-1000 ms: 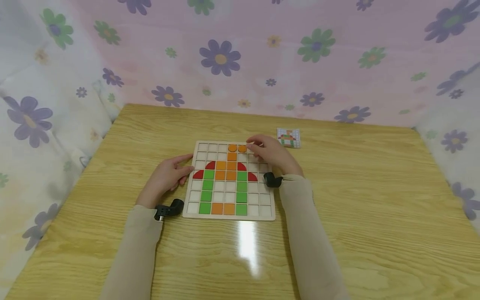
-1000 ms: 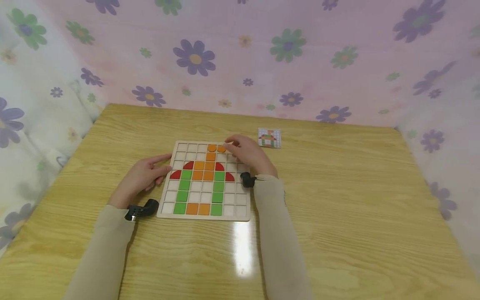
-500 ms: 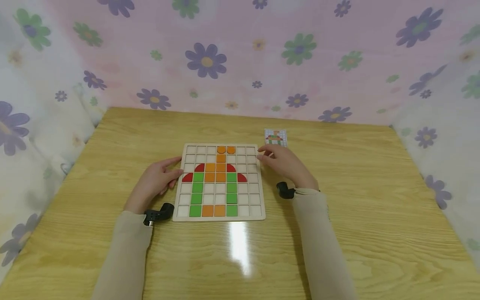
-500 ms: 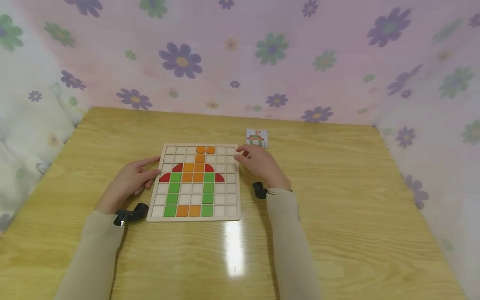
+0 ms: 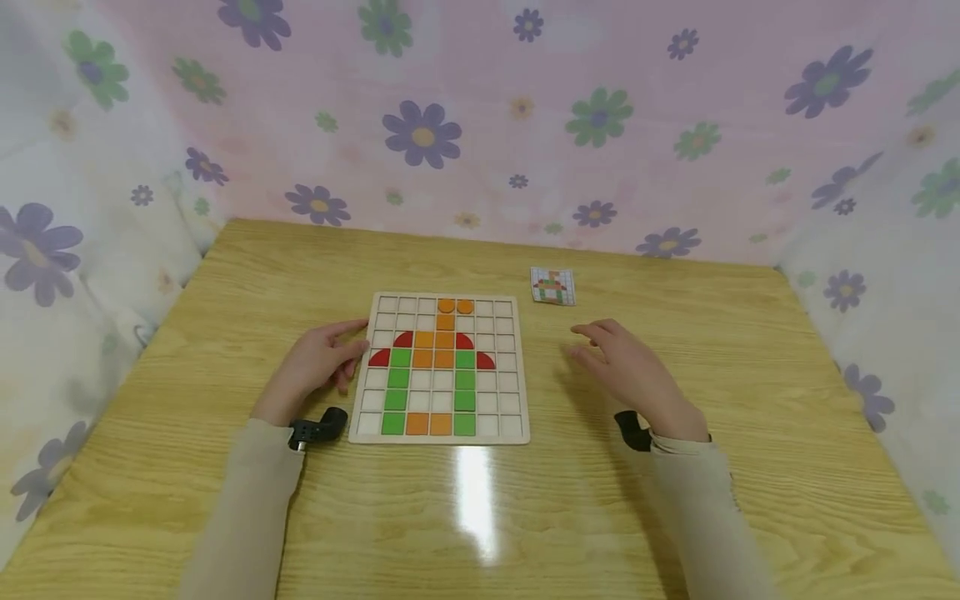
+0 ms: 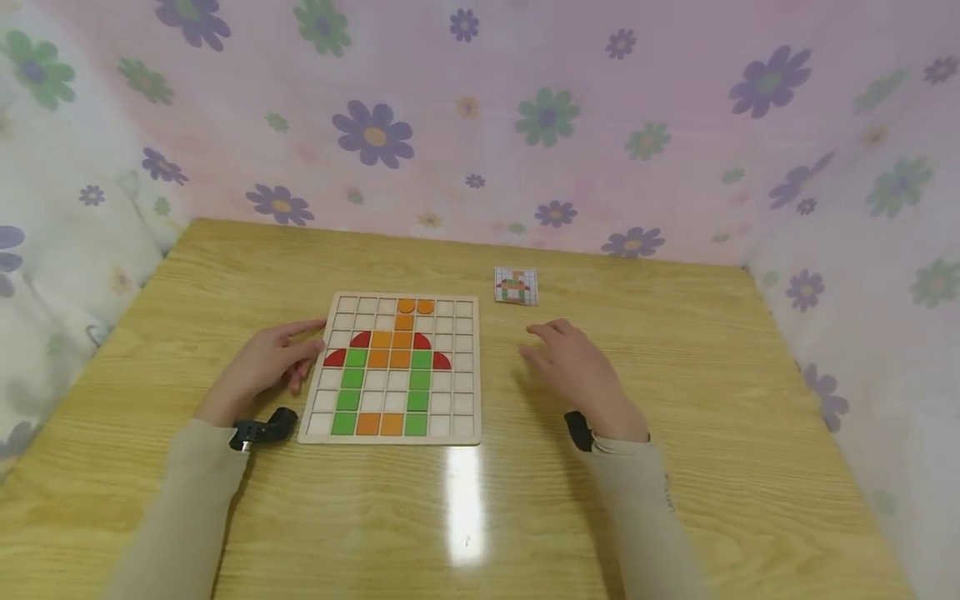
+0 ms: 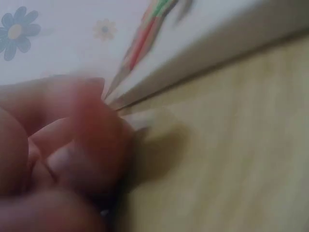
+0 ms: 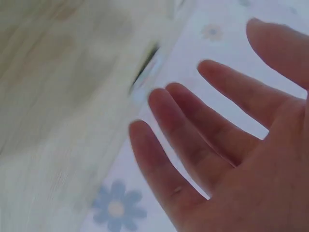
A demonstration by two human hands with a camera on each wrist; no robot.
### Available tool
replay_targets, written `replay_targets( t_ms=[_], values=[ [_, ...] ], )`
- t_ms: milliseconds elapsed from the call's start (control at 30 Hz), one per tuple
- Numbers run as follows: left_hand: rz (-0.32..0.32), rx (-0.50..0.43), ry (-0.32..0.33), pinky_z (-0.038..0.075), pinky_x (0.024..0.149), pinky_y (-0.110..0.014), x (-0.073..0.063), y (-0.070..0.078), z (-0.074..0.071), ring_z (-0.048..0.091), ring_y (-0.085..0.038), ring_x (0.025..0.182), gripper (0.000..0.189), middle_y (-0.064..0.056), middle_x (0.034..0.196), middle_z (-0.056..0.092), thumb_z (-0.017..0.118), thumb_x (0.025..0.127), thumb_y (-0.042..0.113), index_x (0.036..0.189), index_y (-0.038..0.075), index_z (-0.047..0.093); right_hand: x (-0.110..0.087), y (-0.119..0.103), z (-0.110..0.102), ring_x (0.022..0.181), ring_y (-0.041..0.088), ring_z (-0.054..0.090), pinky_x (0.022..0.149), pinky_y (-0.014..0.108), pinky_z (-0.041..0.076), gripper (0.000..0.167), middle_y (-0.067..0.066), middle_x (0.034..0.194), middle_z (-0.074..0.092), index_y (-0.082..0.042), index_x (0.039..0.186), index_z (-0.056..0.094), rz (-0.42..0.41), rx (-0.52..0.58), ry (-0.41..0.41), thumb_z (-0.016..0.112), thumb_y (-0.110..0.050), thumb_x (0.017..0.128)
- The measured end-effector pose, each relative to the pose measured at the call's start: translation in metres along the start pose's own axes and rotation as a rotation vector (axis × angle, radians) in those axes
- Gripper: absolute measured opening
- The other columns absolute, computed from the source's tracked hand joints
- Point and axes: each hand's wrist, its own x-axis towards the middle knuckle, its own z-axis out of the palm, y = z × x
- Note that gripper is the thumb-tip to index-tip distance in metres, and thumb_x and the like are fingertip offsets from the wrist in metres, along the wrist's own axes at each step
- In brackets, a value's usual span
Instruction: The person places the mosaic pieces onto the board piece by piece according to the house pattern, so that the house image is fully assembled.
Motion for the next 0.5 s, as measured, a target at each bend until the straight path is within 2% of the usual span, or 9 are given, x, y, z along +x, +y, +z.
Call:
replay_targets(
  t_ms=[133, 200, 233, 300, 400, 500],
  values=[
    [-0.009, -0.027, -0.022, 0.045, 0.046, -0.028, -0.004, 0.002, -0.011, 0.061, -0.028, 0.064, 0.051, -0.015, 0.079, 0.058, 0.052, 0.089, 0.038, 0.136, 0.020, 0.039, -0.013, 0.021, -0.007, 0.116, 0.036, 0.037, 0.090, 0.053, 0.033, 0.062, 0.018, 0.131, 0.036, -0.006, 0.134, 0.039, 0.025, -0.078, 0.016, 0.034, -0.052, 0.092],
    [0.032, 0.045, 0.002, 0.050, 0.055, -0.032, -0.007, 0.005, -0.019, 0.061, -0.027, 0.071, 0.051, -0.016, 0.086, 0.059, 0.049, 0.091, 0.038, 0.137, 0.017, 0.038, -0.019, 0.031, -0.015, 0.117, 0.039, 0.034, 0.091, 0.054, 0.031, 0.061, 0.020, 0.131, 0.034, -0.005, 0.135, 0.037, 0.043, -0.113, 0.026, 0.034, -0.049, 0.093],
    [0.064, 0.119, 0.029, 0.050, 0.060, -0.034, -0.009, 0.008, -0.023, 0.061, -0.027, 0.075, 0.050, -0.015, 0.091, 0.060, 0.045, 0.093, 0.039, 0.137, 0.016, 0.038, -0.022, 0.035, -0.020, 0.118, 0.040, 0.032, 0.091, 0.055, 0.030, 0.060, 0.021, 0.131, 0.033, -0.004, 0.136, 0.035, 0.052, -0.139, 0.032, 0.034, -0.047, 0.094],
    [0.138, 0.297, 0.095, 0.047, 0.076, -0.042, -0.012, 0.015, -0.033, 0.057, -0.030, 0.093, 0.050, -0.016, 0.108, 0.058, 0.038, 0.095, 0.041, 0.138, 0.015, 0.037, -0.027, 0.043, -0.033, 0.118, 0.043, 0.030, 0.091, 0.057, 0.029, 0.059, 0.024, 0.131, 0.032, -0.002, 0.136, 0.034, 0.063, -0.191, 0.044, 0.032, -0.045, 0.095],
    [0.248, 0.607, 0.180, 0.031, 0.094, -0.050, -0.016, 0.027, -0.051, 0.040, -0.037, 0.116, 0.049, -0.017, 0.130, 0.044, 0.029, 0.097, 0.036, 0.140, 0.012, 0.032, -0.033, 0.051, -0.054, 0.117, 0.046, 0.029, 0.092, 0.058, 0.026, 0.053, 0.027, 0.133, 0.031, 0.002, 0.135, 0.033, 0.075, -0.286, 0.052, 0.032, -0.035, 0.097],
    [0.293, 0.851, 0.235, 0.014, 0.098, -0.059, -0.017, 0.033, -0.070, 0.019, -0.043, 0.127, 0.048, -0.020, 0.140, 0.028, 0.025, 0.099, 0.031, 0.143, 0.011, 0.023, -0.035, 0.058, -0.072, 0.117, 0.048, 0.029, 0.091, 0.059, 0.026, 0.049, 0.028, 0.135, 0.028, 0.003, 0.136, 0.031, 0.095, -0.366, 0.041, 0.032, -0.026, 0.098]
  ],
)
